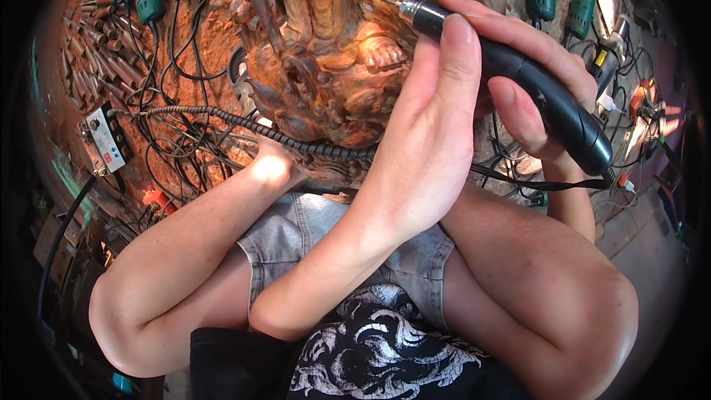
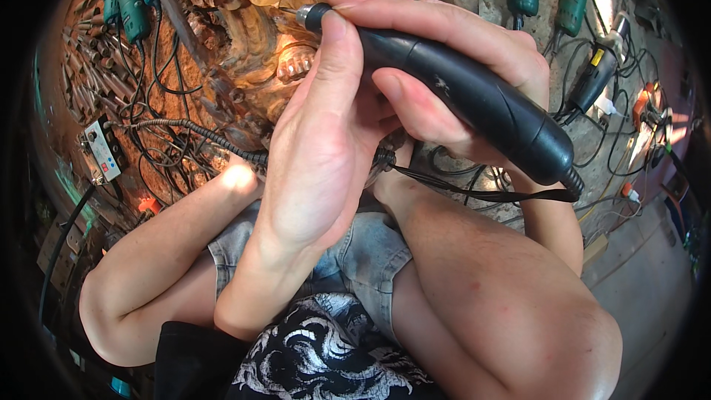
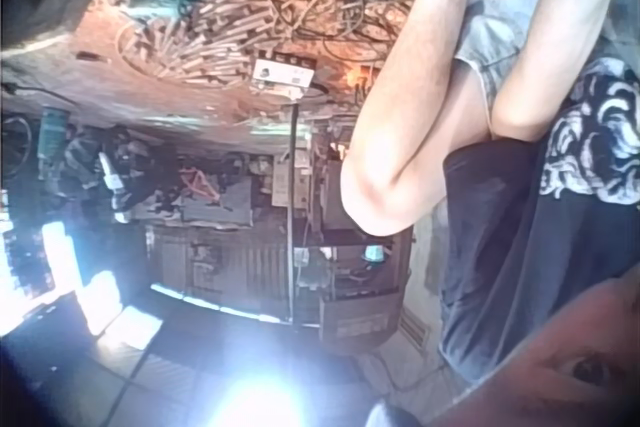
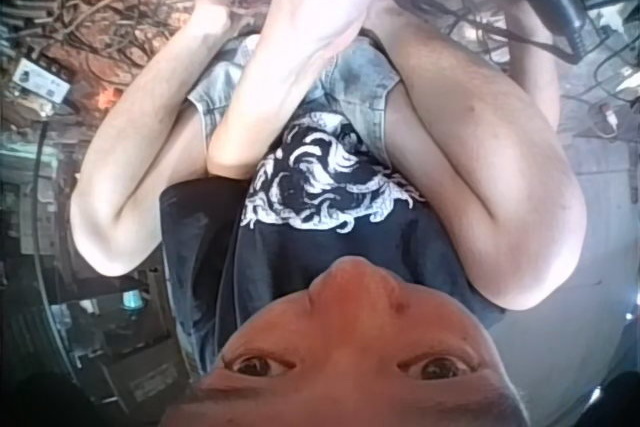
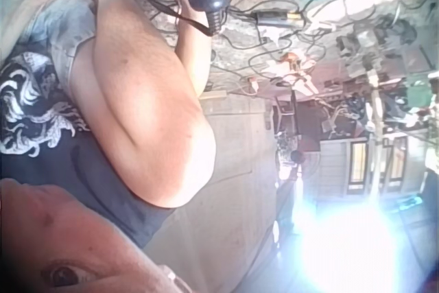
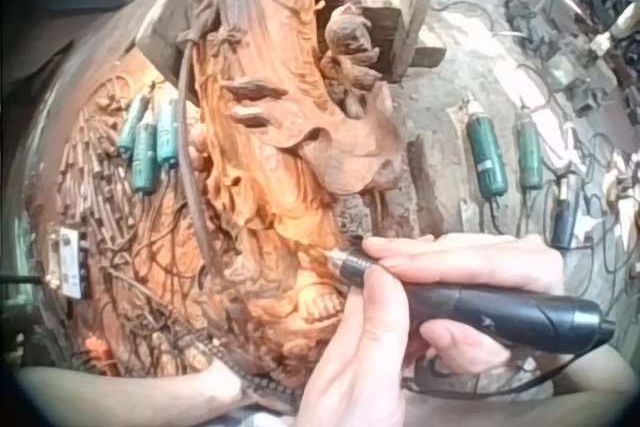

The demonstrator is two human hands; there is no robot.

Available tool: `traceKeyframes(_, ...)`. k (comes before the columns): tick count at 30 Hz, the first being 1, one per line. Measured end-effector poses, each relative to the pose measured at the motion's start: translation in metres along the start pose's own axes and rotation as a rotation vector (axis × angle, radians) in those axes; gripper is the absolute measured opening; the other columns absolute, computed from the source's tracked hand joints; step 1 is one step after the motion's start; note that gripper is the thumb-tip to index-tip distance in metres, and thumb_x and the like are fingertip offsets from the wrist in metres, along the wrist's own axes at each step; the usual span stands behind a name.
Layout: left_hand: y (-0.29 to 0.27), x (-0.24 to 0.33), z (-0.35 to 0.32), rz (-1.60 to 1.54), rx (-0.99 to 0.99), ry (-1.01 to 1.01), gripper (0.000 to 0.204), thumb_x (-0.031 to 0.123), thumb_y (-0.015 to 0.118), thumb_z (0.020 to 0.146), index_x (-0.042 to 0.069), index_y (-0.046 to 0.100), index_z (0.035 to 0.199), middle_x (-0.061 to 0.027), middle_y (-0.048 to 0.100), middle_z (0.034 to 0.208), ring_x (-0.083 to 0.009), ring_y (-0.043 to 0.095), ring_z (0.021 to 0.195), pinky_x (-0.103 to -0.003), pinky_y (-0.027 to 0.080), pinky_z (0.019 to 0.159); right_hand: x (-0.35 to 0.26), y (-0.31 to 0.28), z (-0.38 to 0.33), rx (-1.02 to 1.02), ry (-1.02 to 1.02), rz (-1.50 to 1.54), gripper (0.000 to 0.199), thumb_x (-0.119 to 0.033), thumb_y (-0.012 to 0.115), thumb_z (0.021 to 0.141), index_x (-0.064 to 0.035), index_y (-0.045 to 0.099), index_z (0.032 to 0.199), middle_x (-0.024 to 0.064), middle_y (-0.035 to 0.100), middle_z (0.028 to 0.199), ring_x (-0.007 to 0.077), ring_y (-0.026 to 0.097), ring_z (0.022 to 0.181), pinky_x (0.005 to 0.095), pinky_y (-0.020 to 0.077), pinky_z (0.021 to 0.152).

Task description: The person uses a rotary carving tool to shape and detail a large wooden sculpture. They switch between different rotary tools and bits, working on various sections of the piece while seated on the floor.

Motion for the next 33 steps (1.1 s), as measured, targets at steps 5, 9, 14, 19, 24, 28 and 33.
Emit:
traceKeyframes(5,0.0009,0.0019,-0.0016,-0.022,0.016,0.005,0.063,0.055,0.038,0.113,0.001,0.050,0.143,-0.0112,0.064,0.129,-0.0189,0.064,0.120,-0.040,0.050,0.107,0.0008,0.0004,0.0007,-0.007,-0.001,0.019,0.061,-0.039,0.069,0.097,0.0098,0.065,0.134,0.0294,0.066,0.138,0.0361,0.068,0.125,0.0435,0.0528,0.108)
traceKeyframes(9,0.0009,0.0012,0.0002,-0.008,0.020,-0.017,0.062,0.055,0.039,0.113,0.002,0.052,0.141,-0.0110,0.065,0.128,-0.0189,0.064,0.120,-0.040,0.050,0.107,-0.0015,-0.0002,-0.0009,0.015,0.012,-0.003,0.061,-0.039,0.069,0.098,0.0097,0.065,0.134,0.0291,0.066,0.138,0.0362,0.068,0.125,0.0435,0.0529,0.108)
traceKeyframes(14,0.0011,0.0020,0.0002,-0.017,0.021,-0.024,0.062,0.055,0.039,0.113,0.001,0.052,0.141,-0.0112,0.065,0.128,-0.0191,0.063,0.121,-0.041,0.050,0.107,-0.0026,-0.0022,-0.0003,-0.004,0.022,-0.016,0.060,-0.038,0.069,0.098,0.0094,0.064,0.135,0.0289,0.066,0.138,0.0356,0.068,0.125,0.0431,0.0526,0.108)
traceKeyframes(19,0.0007,0.0042,-0.0011,-0.007,0.019,-0.035,0.061,0.054,0.038,0.113,0.001,0.052,0.140,-0.0117,0.065,0.129,-0.0194,0.063,0.122,-0.041,0.050,0.107,-0.0008,-0.0042,0.0010,-0.031,0.008,-0.009,0.060,-0.036,0.070,0.098,0.0094,0.064,0.136,0.0285,0.066,0.138,0.0342,0.068,0.125,0.0427,0.0526,0.108)
traceKeyframes(24,0.0023,0.0069,-0.0013,-0.017,0.026,-0.059,0.061,0.053,0.037,0.114,0.000,0.052,0.140,-0.0128,0.064,0.131,-0.0204,0.062,0.123,-0.043,0.050,0.108,-0.0009,-0.0025,0.0004,-0.023,0.022,0.020,0.059,-0.034,0.070,0.098,0.0100,0.063,0.136,0.0293,0.066,0.138,0.0337,0.068,0.124,0.0423,0.0528,0.108)
traceKeyframes(28,0.0046,0.0069,-0.0012,-0.018,0.027,-0.061,0.063,0.053,0.037,0.114,-0.001,0.051,0.141,-0.0140,0.063,0.133,-0.0219,0.062,0.125,-0.044,0.049,0.108,0.0004,-0.0059,-0.0006,-0.041,0.008,0.019,0.061,-0.035,0.071,0.098,0.0104,0.062,0.137,0.0300,0.065,0.139,0.0337,0.068,0.125,0.0420,0.0524,0.108)
traceKeyframes(33,0.0032,0.0057,-0.0003,-0.012,0.019,-0.056,0.062,0.054,0.036,0.114,0.000,0.050,0.142,-0.0148,0.063,0.134,-0.0231,0.061,0.127,-0.045,0.048,0.109,0.0052,-0.0015,-0.0025,-0.012,0.009,0.058,0.062,-0.036,0.071,0.099,0.0100,0.061,0.138,0.0292,0.064,0.141,0.0328,0.067,0.126,0.0413,0.0520,0.109)
Point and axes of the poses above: each hand's wrist, its own z-axis towards the middle knuckle, its own y-axis out of the palm, x = y × z, the point moved 2 cm from there along z, towards the middle knuckle
